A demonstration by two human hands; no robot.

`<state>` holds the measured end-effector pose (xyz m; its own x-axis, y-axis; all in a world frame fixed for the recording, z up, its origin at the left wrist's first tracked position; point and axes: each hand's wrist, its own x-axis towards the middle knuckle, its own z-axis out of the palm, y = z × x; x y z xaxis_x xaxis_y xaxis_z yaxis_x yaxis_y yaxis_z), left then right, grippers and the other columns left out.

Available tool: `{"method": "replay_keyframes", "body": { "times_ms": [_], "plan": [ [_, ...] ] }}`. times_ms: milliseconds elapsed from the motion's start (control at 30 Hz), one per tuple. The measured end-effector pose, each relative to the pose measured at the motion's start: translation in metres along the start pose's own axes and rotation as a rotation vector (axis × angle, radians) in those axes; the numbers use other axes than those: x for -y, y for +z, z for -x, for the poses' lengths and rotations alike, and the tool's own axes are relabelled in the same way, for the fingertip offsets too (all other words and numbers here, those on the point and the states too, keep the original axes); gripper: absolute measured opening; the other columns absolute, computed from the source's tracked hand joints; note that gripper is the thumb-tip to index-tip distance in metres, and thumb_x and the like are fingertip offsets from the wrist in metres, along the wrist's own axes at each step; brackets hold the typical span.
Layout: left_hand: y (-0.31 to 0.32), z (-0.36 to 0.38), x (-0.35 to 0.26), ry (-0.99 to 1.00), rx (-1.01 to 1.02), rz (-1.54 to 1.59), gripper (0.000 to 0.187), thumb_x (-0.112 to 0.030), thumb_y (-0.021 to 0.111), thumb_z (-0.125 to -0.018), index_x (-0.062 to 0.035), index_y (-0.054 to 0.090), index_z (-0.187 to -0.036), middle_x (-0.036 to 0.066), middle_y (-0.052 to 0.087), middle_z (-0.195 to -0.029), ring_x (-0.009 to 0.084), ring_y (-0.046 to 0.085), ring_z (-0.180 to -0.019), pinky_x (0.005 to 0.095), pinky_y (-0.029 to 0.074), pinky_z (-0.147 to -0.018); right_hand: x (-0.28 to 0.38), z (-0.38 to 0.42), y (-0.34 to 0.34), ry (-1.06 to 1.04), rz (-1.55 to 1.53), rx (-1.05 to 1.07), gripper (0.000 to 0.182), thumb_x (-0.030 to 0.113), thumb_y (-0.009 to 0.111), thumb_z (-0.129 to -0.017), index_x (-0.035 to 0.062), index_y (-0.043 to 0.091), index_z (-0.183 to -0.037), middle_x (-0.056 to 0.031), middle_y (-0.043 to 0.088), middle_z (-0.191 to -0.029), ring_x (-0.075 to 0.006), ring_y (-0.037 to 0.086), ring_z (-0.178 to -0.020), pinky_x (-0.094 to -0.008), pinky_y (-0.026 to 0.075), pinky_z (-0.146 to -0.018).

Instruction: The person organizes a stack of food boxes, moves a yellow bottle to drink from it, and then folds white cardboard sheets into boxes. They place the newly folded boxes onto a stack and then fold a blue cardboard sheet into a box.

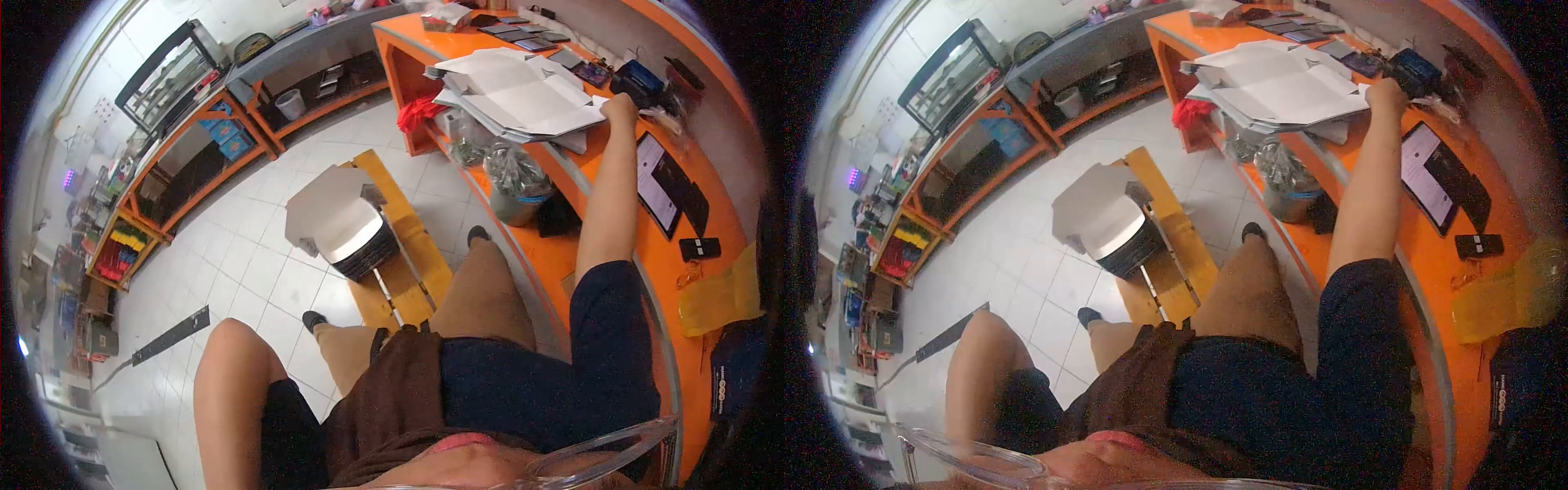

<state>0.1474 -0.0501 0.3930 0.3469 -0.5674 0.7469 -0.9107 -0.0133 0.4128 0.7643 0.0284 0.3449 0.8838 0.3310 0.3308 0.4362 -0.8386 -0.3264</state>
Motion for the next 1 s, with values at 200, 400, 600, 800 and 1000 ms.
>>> {"method": "replay_keyframes", "body": {
  "times_ms": [200,400,600,800,1000],
  "plan": [
    [0.018,0.014,0.011,0.012,-0.066,0.076,0.019,-0.016,0.044,-0.096,-0.0074,0.06,-0.101,0.01,0.057,-0.105,0.0265,0.055,-0.099,0.0556,0.038,-0.095,0.015,0.026,-0.006,-0.123,-0.332,-0.43,0.032,0.018,0.053,-0.086,0.0021,0.048,-0.112,-0.025,0.062,-0.103,-0.0421,0.06,-0.096,-0.048,0.046,-0.083],
    [0.042,0.06,0.061,-0.156,-0.119,0.11,0.028,-0.028,0.047,-0.096,-0.0078,0.064,-0.086,0.01,0.057,-0.104,0.0289,0.054,-0.097,0.0598,0.032,-0.096,0.043,0.039,-0.036,-0.07,-0.995,-0.73,0.045,0.019,0.065,-0.083,-0.0004,0.042,-0.117,-0.0235,0.061,-0.106,-0.0376,0.061,-0.097,-0.0461,0.049,-0.081],
    [0.045,0.051,0.048,-0.303,-0.441,-0.384,0.015,-0.016,0.056,-0.091,-0.0055,0.066,-0.093,0.013,0.06,-0.102,0.0304,0.054,-0.102,0.0526,0.036,-0.097,0.074,0.127,-0.073,-0.444,-1.706,0.092,0.051,0.02,0.072,-0.082,-0.0033,0.05,-0.122,-0.0089,0.057,-0.114,-0.0188,0.056,-0.104,-0.0313,0.045,-0.088],
    [0.047,0.11,0.056,-0.403,-1.116,-0.273,0.05,-0.04,0.065,-0.083,-0.0013,0.053,-0.112,0.019,0.055,-0.112,0.032,0.054,-0.108,0.0457,0.042,-0.092,0.101,0.304,-0.069,-0.909,-1.752,0.328,0.031,0.018,0.065,-0.083,-0.003,0.062,-0.105,-0.0136,0.065,-0.099,-0.0253,0.064,-0.088,-0.0352,0.051,-0.081],
    [0.058,0.155,0.042,-0.44,-1.855,-0.08,0.069,-0.044,0.056,-0.085,0.0007,0.036,-0.134,0.013,0.053,-0.123,0.0238,0.053,-0.114,0.0401,0.042,-0.098,0.116,0.398,-0.022,-1.788,-1.488,0.634,0.03,0.008,0.062,-0.082,-0.0017,0.062,-0.11,-0.0226,0.059,-0.117,-0.0317,0.059,-0.109,-0.0421,0.046,-0.092]
  ]
}}
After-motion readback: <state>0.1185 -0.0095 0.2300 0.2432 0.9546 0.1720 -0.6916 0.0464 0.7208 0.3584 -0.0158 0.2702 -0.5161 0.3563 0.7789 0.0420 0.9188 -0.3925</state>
